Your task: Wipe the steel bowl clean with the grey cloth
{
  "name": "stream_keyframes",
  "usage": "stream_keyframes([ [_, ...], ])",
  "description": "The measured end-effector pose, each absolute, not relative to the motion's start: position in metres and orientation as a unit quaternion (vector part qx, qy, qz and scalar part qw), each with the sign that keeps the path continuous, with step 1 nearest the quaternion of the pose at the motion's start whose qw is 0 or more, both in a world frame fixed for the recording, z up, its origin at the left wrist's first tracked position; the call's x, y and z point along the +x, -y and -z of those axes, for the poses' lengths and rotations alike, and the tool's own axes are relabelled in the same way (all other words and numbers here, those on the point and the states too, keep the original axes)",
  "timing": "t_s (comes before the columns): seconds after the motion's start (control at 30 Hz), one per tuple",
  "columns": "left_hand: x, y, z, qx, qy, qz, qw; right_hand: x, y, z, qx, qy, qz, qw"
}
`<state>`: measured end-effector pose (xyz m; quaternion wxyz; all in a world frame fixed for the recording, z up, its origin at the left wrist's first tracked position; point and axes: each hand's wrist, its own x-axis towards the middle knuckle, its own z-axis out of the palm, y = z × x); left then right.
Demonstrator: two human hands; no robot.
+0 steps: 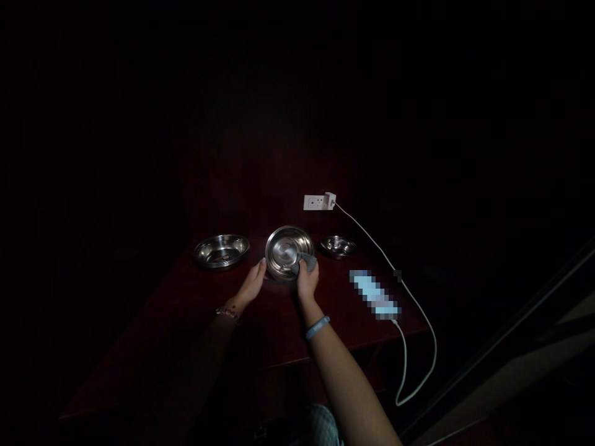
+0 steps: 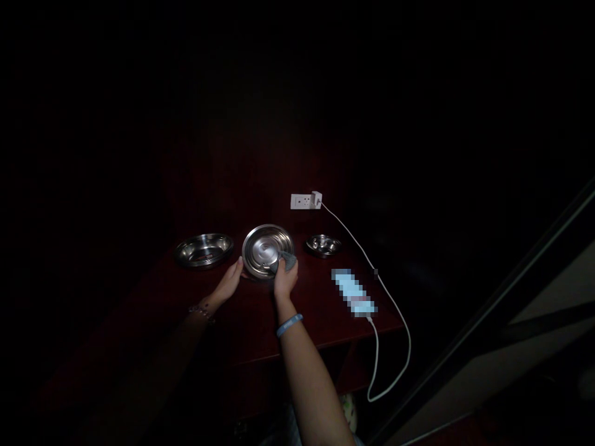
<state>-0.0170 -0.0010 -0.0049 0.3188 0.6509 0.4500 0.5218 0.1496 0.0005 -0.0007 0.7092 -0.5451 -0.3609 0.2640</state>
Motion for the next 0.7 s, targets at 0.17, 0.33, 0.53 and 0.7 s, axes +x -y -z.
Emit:
stream_keyframes([
  [0.17, -0.0152, 0.0018, 0.0023, 0.653, -0.441, -0.527, 0.319, 0.1501, 0.0005, 0.0012, -0.545, 0.358, -0.255, 0.714],
  [0.33, -0.0153, 0.0005, 0.0031, 0.652, -0.439, -0.528, 0.321, 0.1498, -0.0012, 0.0035, -0.546, 0.361, -0.238, 0.718],
  [0.53, -0.0177, -0.0021, 0.0068, 0.657, -0.438, -0.521, 0.324, 0.1498, -0.0005, 0.0031, -0.550, 0.363, -0.222, 0.718],
  [0.7, -0.0176, -0.0033, 0.0073, 0.653, -0.438, -0.521, 0.333, 0.1511, 0.0019, 0.0014, -0.554, 0.371, -0.227, 0.710],
])
